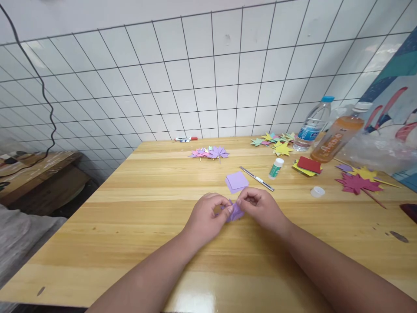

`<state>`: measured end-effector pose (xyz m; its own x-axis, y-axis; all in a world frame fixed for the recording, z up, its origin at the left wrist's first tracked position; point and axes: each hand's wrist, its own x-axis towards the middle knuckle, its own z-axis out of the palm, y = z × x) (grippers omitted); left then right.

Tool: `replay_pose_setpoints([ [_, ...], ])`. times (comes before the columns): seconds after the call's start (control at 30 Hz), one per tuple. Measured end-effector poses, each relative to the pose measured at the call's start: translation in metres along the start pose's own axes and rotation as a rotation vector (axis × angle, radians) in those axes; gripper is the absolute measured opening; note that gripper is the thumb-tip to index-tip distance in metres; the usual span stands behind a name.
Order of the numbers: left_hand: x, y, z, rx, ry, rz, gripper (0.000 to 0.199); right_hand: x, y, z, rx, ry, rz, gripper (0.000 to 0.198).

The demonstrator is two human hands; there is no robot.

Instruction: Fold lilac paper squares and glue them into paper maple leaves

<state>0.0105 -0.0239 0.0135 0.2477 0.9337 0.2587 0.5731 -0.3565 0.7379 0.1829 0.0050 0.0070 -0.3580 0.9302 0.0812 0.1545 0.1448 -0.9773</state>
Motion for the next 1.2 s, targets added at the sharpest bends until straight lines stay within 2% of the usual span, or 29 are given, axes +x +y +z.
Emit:
replay_pose_setpoints([
  [0.2,-0.0008,-0.001,0.0047,-0.114,-0.081,-0.086,0.015,-0.0023,-0.0027,0.0097,-0.01,0.076,-0.013,0.015],
  [0.37,-0.0002,-0.0027,0.0011,-0.032,-0.035,-0.037,0.017,-0.0006,0.0009,0.0069,0.087,-0.033,0.06,0.012],
  [0.43,0.0001,-0.0032,-0.0003,-0.029,-0.037,-0.025,0.019,0.0005,0.0014,0.0052,0.122,-0.063,0.08,0.017],
  [0.53,0.0003,-0.0035,-0.0003,0.004,-0.043,-0.002,0.021,0.0013,0.0005,0.0046,0.103,-0.059,0.075,0.019],
  [0.73,-0.0007,-0.0037,0.0016,-0.024,0.061,-0.033,0.011,-0.0009,-0.0007,0.0069,0.101,-0.047,0.079,0.022],
  [0.87,-0.0006,-0.0049,-0.001,-0.071,0.029,-0.05,0.015,-0.0018,0.001,0.0077,0.106,-0.061,0.111,0.024],
  [1.07,-0.0004,-0.0028,-0.0034,0.037,-0.021,-0.015,0.02,-0.0019,-0.0007,0.01,0.009,-0.022,0.074,0.016],
  [1.2,0.0,-0.0012,-0.0032,0.052,0.06,-0.005,0.011,-0.0032,-0.0021,0.0103,-0.068,0.002,0.065,0.013],
])
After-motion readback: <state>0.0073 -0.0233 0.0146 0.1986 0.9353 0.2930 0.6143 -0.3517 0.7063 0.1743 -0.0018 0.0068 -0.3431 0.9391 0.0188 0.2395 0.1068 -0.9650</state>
